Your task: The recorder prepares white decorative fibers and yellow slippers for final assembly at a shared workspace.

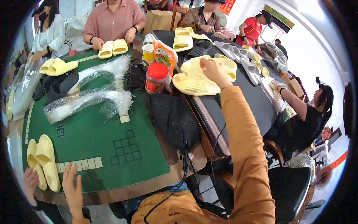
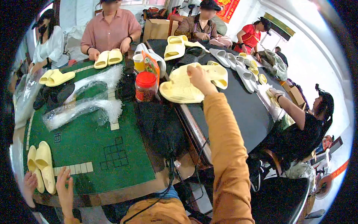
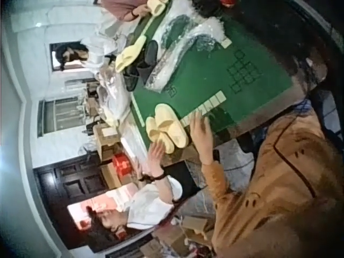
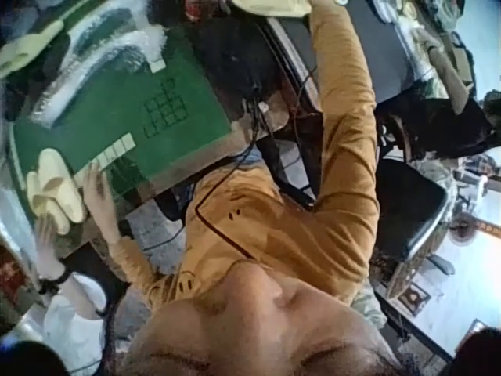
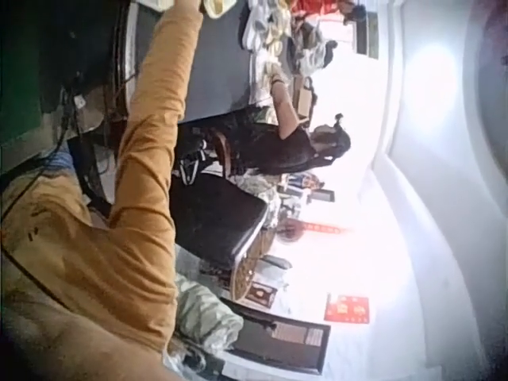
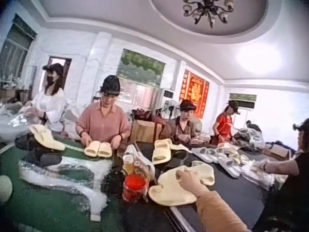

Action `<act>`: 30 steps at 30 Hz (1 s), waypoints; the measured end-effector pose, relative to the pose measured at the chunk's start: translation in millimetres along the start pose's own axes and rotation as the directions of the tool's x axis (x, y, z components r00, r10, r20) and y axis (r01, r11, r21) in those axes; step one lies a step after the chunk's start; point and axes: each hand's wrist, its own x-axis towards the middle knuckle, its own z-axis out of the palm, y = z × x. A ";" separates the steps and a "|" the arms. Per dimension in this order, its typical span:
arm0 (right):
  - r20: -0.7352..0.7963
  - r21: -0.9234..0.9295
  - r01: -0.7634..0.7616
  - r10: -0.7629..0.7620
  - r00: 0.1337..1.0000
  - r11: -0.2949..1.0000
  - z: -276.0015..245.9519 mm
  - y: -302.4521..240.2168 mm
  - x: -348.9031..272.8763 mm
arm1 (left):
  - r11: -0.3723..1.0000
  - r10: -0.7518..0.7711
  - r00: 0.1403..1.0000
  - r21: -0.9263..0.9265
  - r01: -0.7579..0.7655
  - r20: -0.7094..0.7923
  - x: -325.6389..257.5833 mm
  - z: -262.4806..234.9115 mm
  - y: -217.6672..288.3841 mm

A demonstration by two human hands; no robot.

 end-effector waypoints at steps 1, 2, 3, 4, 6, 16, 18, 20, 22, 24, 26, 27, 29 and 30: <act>-0.045 0.022 0.038 -0.037 0.998 0.999 1.8 29.0 -0.8 | 0.993 -0.058 0.996 -0.101 0.064 0.064 -0.9 3.6 7.3; -0.091 0.033 0.067 -0.063 0.994 0.997 -3.4 65.1 -7.4 | 0.991 -0.040 0.996 -0.121 0.049 0.077 0.1 7.2 12.9; -0.117 0.037 0.052 -0.047 0.992 0.998 -18.4 63.9 -15.9 | 0.991 -0.022 0.996 -0.131 0.033 0.081 -2.4 6.6 14.1; -0.144 0.040 0.036 -0.030 0.989 0.999 -33.8 61.9 -27.5 | 0.990 -0.003 0.996 -0.141 0.015 0.085 -4.4 6.3 16.6; -0.195 0.064 -0.076 0.087 0.977 0.995 -79.9 10.8 -54.2 | 0.988 -0.012 0.998 -0.151 0.022 0.065 -9.8 6.0 24.4; 0.031 0.831 0.013 -0.070 0.997 0.556 -68.6 -236.5 -187.7 | 0.946 0.092 0.986 -0.298 -0.129 -0.136 -32.4 7.0 98.4; 0.179 0.807 -0.103 -0.074 0.981 0.582 -30.2 -274.9 -209.1 | 0.959 0.134 0.973 -0.221 -0.175 -0.188 -41.7 8.5 100.7; 0.246 0.835 -0.132 -0.148 0.958 0.534 -9.4 -305.0 -226.8 | 0.975 0.113 0.986 -0.177 -0.133 -0.120 -44.3 15.5 98.3; 0.252 0.814 -0.049 -0.276 0.928 0.579 -23.8 -319.9 -229.9 | 0.986 0.166 0.985 -0.020 -0.167 -0.040 -47.7 29.7 75.1; 0.314 0.832 -0.056 -0.385 0.868 0.551 -26.8 -303.6 -219.9 | 0.980 0.182 0.983 0.083 -0.183 0.015 -48.4 42.9 66.7; 0.287 0.771 0.045 -0.410 0.866 0.635 -15.7 -274.9 -198.1 | 0.962 0.192 0.979 0.184 -0.203 0.075 -48.8 53.3 65.7; 0.148 0.718 0.174 -0.391 0.908 0.674 -11.2 -262.1 -186.5 | 0.954 0.179 0.980 0.229 -0.195 0.087 -47.5 59.1 68.9; -0.001 0.622 0.319 -0.406 0.914 0.715 -0.5 -250.7 -169.0 | 0.928 0.163 0.978 0.317 -0.196 0.127 -46.6 63.2 73.0; -0.004 0.587 0.350 -0.430 0.903 0.730 5.6 -246.1 -162.6 | 0.926 0.165 0.978 0.321 -0.197 0.125 -43.7 65.1 75.9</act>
